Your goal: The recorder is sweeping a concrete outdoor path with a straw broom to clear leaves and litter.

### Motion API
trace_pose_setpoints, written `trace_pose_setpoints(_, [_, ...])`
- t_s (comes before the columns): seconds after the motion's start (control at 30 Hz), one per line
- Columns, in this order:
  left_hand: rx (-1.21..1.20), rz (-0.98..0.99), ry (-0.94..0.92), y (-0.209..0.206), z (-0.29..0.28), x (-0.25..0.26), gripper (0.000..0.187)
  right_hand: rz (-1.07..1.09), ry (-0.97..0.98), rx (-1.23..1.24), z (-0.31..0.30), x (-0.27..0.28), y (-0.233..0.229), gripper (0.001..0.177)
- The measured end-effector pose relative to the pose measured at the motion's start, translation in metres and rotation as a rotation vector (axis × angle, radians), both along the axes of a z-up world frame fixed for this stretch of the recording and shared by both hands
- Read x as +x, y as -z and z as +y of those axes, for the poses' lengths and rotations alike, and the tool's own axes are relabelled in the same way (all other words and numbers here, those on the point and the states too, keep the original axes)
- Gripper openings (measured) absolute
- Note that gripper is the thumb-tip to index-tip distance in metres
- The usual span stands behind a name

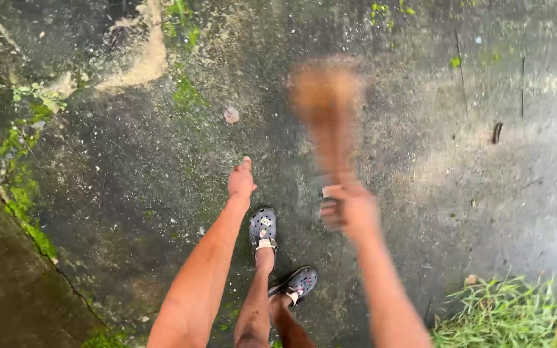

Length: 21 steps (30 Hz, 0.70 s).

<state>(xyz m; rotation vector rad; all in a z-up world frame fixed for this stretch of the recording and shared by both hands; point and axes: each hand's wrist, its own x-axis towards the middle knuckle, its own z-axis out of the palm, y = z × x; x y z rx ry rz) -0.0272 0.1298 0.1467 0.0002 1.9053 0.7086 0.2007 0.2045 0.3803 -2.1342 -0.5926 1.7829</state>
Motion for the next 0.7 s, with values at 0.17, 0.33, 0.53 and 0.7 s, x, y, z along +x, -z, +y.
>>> trace_pose_setpoints(0.17, [0.006,0.022,-0.502,-0.012,-0.013,-0.007,0.071,0.235,-0.624,0.203,-0.065,-0.093,0.177,0.07])
trace_pose_setpoints(0.33, [-0.266,0.227,-0.223,0.079,-0.082,-0.017,0.08,0.116,-0.461,0.115,0.002,-0.072,0.187,0.058])
trace_pose_setpoints(0.53, [-0.237,0.392,-0.01,0.059,-0.082,-0.021,0.079,-0.35,0.028,0.126,0.038,0.021,0.114,0.022])
trace_pose_setpoints(0.7, [-0.192,0.305,-0.134,0.058,-0.041,-0.015,0.075,0.042,0.013,0.253,0.018,-0.015,0.091,0.023])
